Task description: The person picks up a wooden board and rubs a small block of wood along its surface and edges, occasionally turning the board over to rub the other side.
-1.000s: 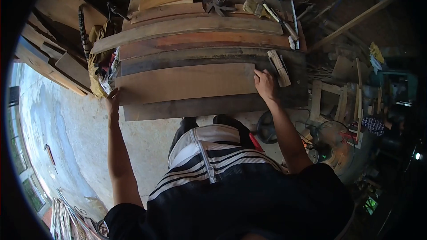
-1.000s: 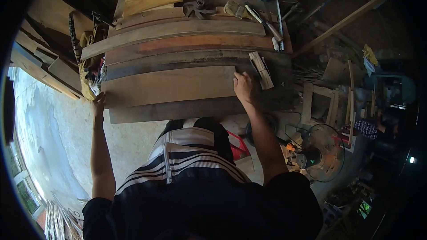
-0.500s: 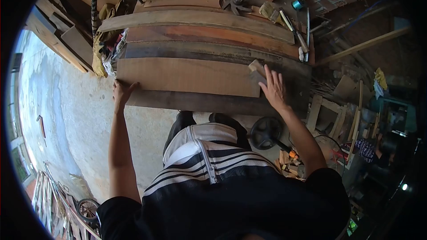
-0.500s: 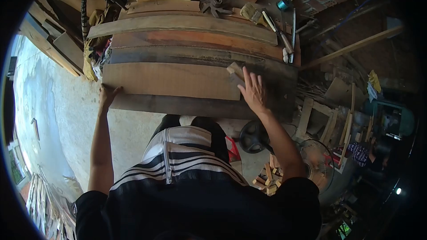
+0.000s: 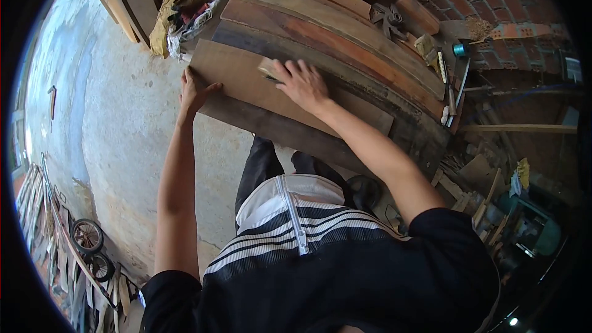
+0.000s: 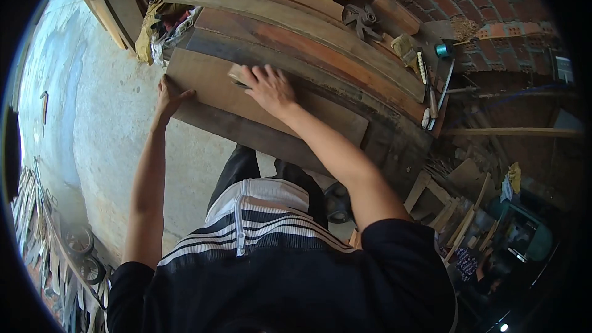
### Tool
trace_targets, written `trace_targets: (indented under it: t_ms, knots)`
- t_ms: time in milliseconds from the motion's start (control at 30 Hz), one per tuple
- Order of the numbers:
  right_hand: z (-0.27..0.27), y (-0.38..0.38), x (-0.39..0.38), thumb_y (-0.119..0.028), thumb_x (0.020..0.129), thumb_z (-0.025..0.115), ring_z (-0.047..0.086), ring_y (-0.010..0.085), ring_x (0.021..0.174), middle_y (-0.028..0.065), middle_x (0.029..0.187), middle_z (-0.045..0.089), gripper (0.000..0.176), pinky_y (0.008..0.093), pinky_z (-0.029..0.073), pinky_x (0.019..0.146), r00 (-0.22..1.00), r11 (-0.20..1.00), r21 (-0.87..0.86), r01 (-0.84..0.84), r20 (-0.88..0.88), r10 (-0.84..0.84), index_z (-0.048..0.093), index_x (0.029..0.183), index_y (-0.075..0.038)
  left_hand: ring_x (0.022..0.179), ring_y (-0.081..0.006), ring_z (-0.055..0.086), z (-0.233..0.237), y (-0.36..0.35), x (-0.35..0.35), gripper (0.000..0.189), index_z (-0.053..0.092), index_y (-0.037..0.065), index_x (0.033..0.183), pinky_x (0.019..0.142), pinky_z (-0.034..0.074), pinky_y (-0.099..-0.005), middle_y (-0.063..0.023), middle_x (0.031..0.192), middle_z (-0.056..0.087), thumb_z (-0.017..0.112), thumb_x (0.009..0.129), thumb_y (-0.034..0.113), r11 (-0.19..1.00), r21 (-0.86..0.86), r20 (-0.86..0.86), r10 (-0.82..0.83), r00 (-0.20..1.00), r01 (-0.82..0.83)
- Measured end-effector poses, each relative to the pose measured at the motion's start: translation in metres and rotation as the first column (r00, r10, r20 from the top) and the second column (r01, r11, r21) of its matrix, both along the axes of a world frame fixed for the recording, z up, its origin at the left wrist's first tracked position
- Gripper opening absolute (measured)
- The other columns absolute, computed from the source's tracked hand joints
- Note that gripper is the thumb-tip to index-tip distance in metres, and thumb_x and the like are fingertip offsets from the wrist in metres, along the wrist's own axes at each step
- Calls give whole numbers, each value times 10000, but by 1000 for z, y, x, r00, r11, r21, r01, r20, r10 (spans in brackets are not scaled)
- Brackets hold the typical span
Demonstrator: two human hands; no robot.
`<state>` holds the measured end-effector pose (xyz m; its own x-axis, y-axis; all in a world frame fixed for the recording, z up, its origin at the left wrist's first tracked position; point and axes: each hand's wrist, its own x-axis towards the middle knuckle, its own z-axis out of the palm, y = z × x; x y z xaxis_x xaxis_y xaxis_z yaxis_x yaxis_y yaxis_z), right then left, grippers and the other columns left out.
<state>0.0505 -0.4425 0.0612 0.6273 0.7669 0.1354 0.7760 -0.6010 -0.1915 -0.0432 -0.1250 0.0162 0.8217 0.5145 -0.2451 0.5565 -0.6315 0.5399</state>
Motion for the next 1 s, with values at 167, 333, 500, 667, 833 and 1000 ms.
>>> trace_targets:
  t_ms: [167, 333, 500, 667, 833, 1000]
  knots:
    - [-1, 6, 5, -358, 802, 693, 520, 277, 997, 41, 1119, 522, 592, 421, 486, 802, 997, 998, 60, -30, 78, 25, 462, 1339, -261, 1449, -347, 107, 7, -1, 3, 1259, 132, 83, 1510, 1081, 148, -650, -163, 1577, 93, 785, 587, 638, 991, 133, -190, -4, 982, 30]
    - [15, -188, -42, -405, 771, 708, 512, 229, 906, -11, 1063, 509, 630, 354, 498, 738, 957, 955, -163, 249, 195, -216, 485, 1356, -341, 1447, -349, 128, 8, -6, 0, 1242, 152, 106, 1510, 1076, 158, -654, -196, 1567, 106, 796, 583, 624, 993, 114, -189, 42, 981, -21]
    - [16, -281, -65, -302, 774, 744, 504, 276, 852, 48, 1051, 521, 613, 380, 501, 729, 961, 938, -216, 271, 125, -248, 524, 1344, -250, 1423, -359, 217, 3, -2, 1, 1226, 160, 105, 1506, 1066, 193, -653, -206, 1551, 165, 813, 587, 587, 999, 39, -72, 20, 997, -17]
    - [8, -126, -27, -350, 795, 713, 532, 266, 919, 35, 1033, 519, 614, 380, 514, 717, 960, 959, -146, 244, 175, -218, 491, 1358, -252, 1428, -355, 202, 13, -5, 7, 1222, 142, 114, 1509, 1065, 192, -656, -197, 1552, 169, 813, 597, 573, 996, 81, -142, 37, 989, -25]
    - [1, 47, 17, -332, 813, 689, 533, 285, 998, 52, 1069, 542, 547, 422, 502, 751, 995, 997, 25, 70, 74, -71, 464, 1301, -226, 1445, -372, 120, 26, -13, 7, 1238, 160, 128, 1510, 1073, 184, -656, -186, 1568, 112, 799, 571, 620, 989, 145, -242, 51, 969, -16]
    - [6, -30, -9, -337, 810, 697, 531, 273, 949, 45, 1061, 523, 598, 406, 504, 753, 990, 995, -37, 92, 113, -88, 455, 1353, -267, 1450, -363, 100, 24, -21, 3, 1267, 175, 87, 1502, 1089, 169, -646, -162, 1574, 113, 776, 552, 671, 953, 291, -201, 149, 968, -86]
